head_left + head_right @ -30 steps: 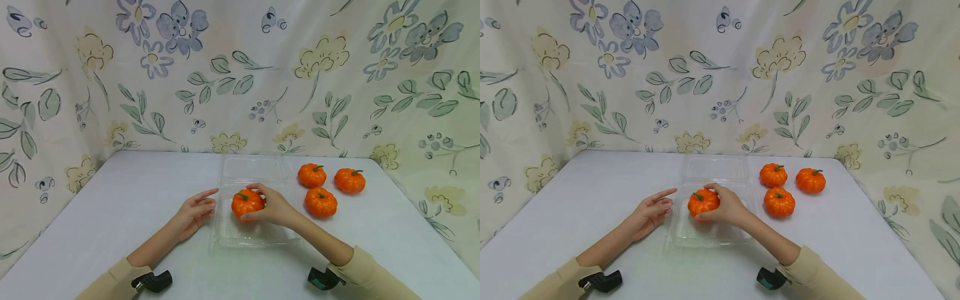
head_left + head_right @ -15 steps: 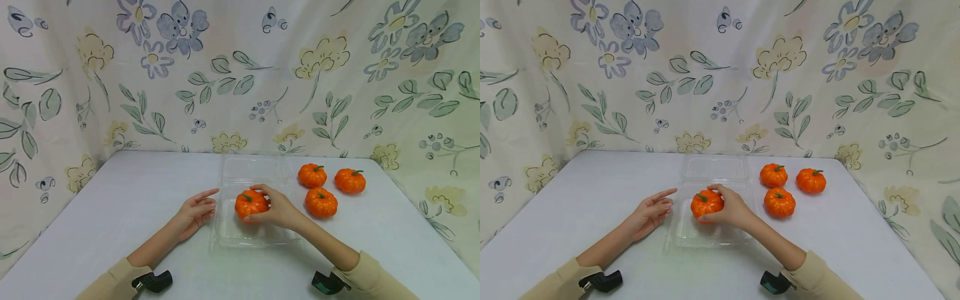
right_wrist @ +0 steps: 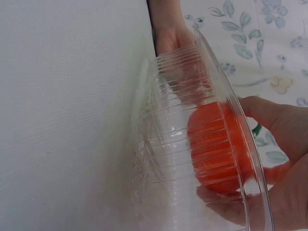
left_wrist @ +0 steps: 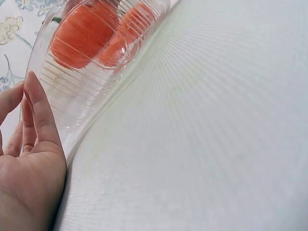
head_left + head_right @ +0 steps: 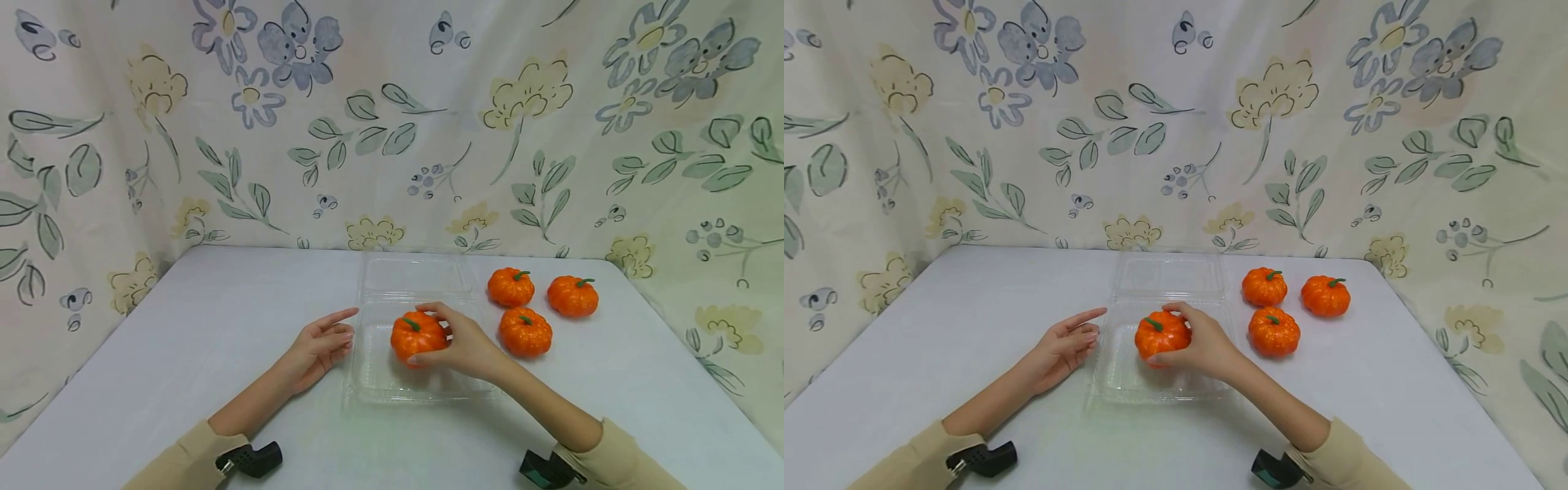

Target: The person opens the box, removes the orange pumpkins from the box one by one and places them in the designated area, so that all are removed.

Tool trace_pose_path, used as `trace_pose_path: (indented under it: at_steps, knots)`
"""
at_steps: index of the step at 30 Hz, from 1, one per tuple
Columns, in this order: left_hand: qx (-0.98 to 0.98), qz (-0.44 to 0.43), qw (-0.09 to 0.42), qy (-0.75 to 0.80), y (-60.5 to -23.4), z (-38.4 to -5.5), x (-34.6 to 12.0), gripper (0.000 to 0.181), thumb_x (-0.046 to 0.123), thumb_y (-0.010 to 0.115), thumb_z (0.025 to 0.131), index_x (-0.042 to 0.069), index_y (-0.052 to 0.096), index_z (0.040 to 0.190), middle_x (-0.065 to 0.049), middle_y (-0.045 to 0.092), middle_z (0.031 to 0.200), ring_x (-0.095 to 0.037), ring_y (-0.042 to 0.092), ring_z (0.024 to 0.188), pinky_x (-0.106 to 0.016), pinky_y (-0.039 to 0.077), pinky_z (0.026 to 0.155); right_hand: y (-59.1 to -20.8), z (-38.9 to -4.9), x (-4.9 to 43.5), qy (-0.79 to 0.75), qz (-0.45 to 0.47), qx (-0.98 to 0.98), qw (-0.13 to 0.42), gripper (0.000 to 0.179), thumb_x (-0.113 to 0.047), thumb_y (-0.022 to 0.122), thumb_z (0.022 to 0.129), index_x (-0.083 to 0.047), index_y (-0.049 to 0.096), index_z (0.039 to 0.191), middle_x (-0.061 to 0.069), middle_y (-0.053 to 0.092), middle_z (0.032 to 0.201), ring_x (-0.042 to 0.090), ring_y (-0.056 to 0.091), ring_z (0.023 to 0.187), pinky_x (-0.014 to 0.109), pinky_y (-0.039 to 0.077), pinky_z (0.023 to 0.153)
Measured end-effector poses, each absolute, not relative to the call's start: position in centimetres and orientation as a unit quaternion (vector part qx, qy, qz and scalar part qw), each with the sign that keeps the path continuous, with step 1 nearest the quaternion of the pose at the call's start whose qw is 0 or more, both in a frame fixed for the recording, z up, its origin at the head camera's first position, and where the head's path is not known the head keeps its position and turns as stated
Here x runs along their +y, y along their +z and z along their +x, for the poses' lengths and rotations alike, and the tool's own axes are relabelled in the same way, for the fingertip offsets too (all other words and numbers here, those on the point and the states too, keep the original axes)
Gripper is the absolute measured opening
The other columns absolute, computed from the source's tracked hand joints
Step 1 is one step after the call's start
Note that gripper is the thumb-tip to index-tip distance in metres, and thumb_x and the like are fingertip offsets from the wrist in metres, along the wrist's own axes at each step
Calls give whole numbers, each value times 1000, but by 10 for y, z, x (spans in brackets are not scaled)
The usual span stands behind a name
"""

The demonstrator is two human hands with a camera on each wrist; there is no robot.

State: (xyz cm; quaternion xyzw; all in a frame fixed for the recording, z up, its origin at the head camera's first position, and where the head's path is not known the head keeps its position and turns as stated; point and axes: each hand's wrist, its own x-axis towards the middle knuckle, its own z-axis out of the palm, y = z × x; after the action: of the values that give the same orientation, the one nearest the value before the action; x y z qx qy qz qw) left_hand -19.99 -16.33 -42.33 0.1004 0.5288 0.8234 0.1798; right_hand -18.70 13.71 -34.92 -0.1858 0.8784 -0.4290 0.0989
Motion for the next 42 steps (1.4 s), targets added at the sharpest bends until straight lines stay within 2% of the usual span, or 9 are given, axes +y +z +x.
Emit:
trace_pose_path:
  at_steps: [15, 42]
  knots:
    - [528, 113, 176, 823, -425, -200, -163, 58, -8, 54, 103, -6, 37, 159, -1, 64, 105, -5, 67, 87, -16, 59, 81, -343, -176, 146, -429, -172, 882, 95, 78, -24, 92, 83, -11, 55, 149, 14, 64, 139, 28, 63, 113, 42, 61, 95]
    - [527, 118, 174, 824, -425, -199, -164, 56, -7, 55, 104, -4, 40, 158, 0, 64, 105, -6, 68, 88, -17, 60, 82, -339, -161, 161, -429, -172, 884, 69, 79, -26, 94, 80, -12, 56, 148, 16, 62, 143, 26, 66, 109, 42, 62, 92]
